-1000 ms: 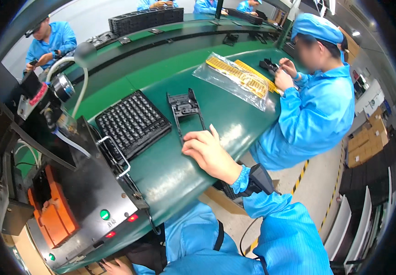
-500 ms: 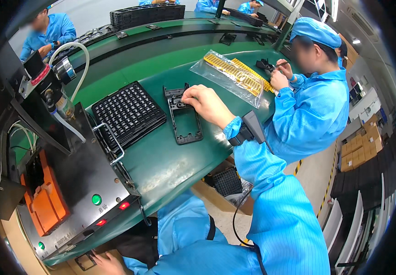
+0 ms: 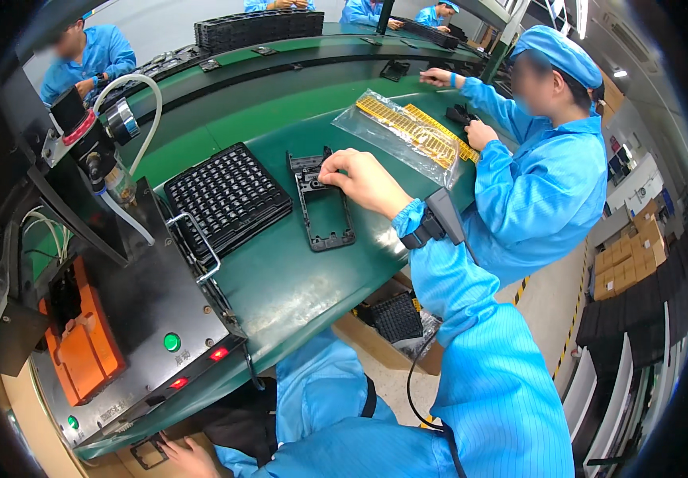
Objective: Manually placing components into plastic frames and using a heat press machine to secure them on an assembly line.
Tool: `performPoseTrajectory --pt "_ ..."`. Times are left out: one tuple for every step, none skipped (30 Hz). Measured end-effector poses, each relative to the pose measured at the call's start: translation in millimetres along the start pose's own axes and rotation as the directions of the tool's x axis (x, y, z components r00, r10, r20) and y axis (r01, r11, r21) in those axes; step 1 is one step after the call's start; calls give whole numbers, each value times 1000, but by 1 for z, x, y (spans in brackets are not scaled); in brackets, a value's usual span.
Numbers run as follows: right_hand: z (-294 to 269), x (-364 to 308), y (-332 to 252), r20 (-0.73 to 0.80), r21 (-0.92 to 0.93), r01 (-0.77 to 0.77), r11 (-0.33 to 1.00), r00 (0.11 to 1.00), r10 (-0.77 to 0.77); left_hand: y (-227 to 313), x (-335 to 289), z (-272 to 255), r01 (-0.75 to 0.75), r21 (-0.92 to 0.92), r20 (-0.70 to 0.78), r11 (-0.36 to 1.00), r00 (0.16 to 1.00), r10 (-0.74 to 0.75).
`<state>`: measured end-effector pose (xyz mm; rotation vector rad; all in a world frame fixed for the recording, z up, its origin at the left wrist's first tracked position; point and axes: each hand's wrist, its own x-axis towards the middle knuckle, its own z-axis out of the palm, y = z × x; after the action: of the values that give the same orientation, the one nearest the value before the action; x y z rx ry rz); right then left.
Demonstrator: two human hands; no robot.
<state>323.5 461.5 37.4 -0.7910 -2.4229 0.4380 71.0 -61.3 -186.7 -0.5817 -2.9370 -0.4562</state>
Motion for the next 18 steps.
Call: performPoseTrajectory --pt "0 0 -1 4 6 -10 1000 1000 10 -1 0 2 -2 2 4 1000 1000 2" --pt "-1 0 -2 9 11 -22 1000 1000 22 -2 0 3 -5 5 10 1000 1000 5" --pt "-1 1 -4 10 12 -21 1000 1000 21 -2 0 2 -3 5 10 1000 1000 3" --pt "-1 2 -5 24 19 -32 999 999 32 -2 1 2 8 2 24 1000 1000 -8" --pt "0 3 -6 39 26 -44 999 998 43 -2 1 1 20 0 40 1000 999 -20" --pt "-1 3 -5 37 26 -43 999 998 42 -2 1 1 20 -1 38 1000 999 -20" --pt "-1 2 -5 39 33 -47 998 998 46 -1 1 0 16 2 39 1000 999 -16" --pt "-1 1 -5 41 41 -52 998 998 50 -1 1 -1 13 6 40 1000 999 -13" --pt "-1 3 -6 44 40 -52 998 998 50 1 2 -4 15 5 43 1000 999 -15" --pt "-1 4 -9 45 59 -81 995 996 79 4 3 -7 29 9 57 1000 998 -30" --pt "-1 5 -10 47 79 -111 991 993 108 5 3 -9 43 14 70 999 997 -44" --pt "-1 5 -10 47 77 -112 991 993 108 5 3 -9 43 12 71 999 996 -43" --pt "0 6 -8 56 113 -143 983 989 138 4 3 -8 37 13 63 999 997 -38" --pt "0 6 -6 65 149 -174 973 984 166 4 4 -8 30 14 54 999 998 -31" --pt "-1 5 -3 62 148 -180 973 983 172 6 4 -10 24 14 56 1000 998 -25" --pt "-2 5 0 43 72 -154 985 988 151 9 4 -12 28 3 56 1000 998 -28" --pt "-5 7 3 24 -3 -128 992 991 128 12 4 -14 31 -9 56 999 998 -31" --pt "-8 19 6 232 125 -336 934 925 301 9 2 -13 24 0 53 1000 998 -24"
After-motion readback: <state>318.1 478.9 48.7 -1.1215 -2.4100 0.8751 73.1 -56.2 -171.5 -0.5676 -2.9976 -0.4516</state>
